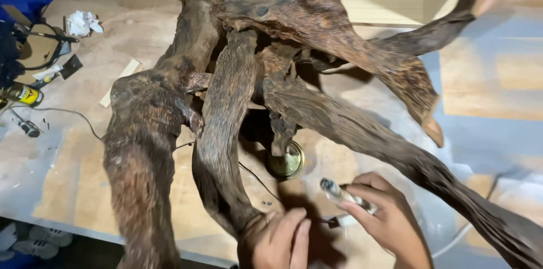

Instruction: The person sands a piece of driftwood with sandpaper and then applies a finish using a brush.

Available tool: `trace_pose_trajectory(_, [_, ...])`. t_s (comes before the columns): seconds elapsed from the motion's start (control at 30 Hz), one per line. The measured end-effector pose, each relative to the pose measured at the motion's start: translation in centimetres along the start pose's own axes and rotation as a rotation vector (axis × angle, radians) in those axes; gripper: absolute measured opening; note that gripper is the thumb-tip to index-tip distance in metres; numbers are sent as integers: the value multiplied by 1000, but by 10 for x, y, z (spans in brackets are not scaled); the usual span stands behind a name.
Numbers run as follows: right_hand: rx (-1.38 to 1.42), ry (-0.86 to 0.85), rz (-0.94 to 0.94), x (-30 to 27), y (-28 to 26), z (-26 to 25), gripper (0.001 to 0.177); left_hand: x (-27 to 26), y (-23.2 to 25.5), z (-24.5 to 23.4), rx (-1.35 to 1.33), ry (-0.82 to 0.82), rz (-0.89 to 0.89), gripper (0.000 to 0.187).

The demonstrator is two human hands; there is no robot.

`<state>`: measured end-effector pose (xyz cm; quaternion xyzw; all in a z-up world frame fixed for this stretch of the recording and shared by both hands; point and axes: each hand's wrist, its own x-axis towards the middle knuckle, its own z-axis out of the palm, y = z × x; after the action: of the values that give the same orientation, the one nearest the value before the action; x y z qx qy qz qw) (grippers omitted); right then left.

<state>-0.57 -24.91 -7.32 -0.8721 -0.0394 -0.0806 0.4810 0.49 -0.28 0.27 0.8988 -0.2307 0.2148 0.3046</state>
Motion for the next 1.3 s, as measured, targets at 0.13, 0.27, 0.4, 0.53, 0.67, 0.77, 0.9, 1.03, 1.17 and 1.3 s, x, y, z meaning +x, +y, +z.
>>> trace_pose_trajectory(0.13, [93, 146, 57, -5, -22, 12, 19, 15, 11, -13, -49, -41, 113, 13])
trace_pose_trajectory(0.27, [212, 315, 139, -8, -36, 33, 14, 15, 11, -15, -58, -75, 178, 8])
trace_pose_trajectory(0.4, [213, 455, 195, 4, -59, 44, 22, 13, 16, -17, -7, -49, 193, 13])
trace_pose_trajectory(0.53, [39, 614, -125, 31, -86, 51, 18, 8, 11, -11, 36, -47, 217, 24])
trace_pose_trajectory(0.67, [25, 685, -398, 76, -84, 66, 14, -2, -1, 6, 90, 7, 199, 15])
trace_pose_trajectory(0.77, [259, 582, -335, 94, -76, 74, 16, 2, 0, 3, 64, -4, 209, 16])
trace_pose_trajectory(0.9, [432, 540, -226, 79, -83, 52, 24, 2, -3, 6, 50, 8, 222, 15])
trace_pose_trajectory(1.03, [267, 704, -341, 76, -81, 59, 22, 0, -5, 10, 51, 15, 213, 16])
trace_pose_trajectory(1.17, [270, 589, -178, 92, -75, 89, 18, 0, -4, 8, 66, -10, 215, 18])
trace_pose_trajectory(1.3, [894, 394, 100, 88, -70, 73, 25, -1, -5, 9, 81, 3, 221, 16])
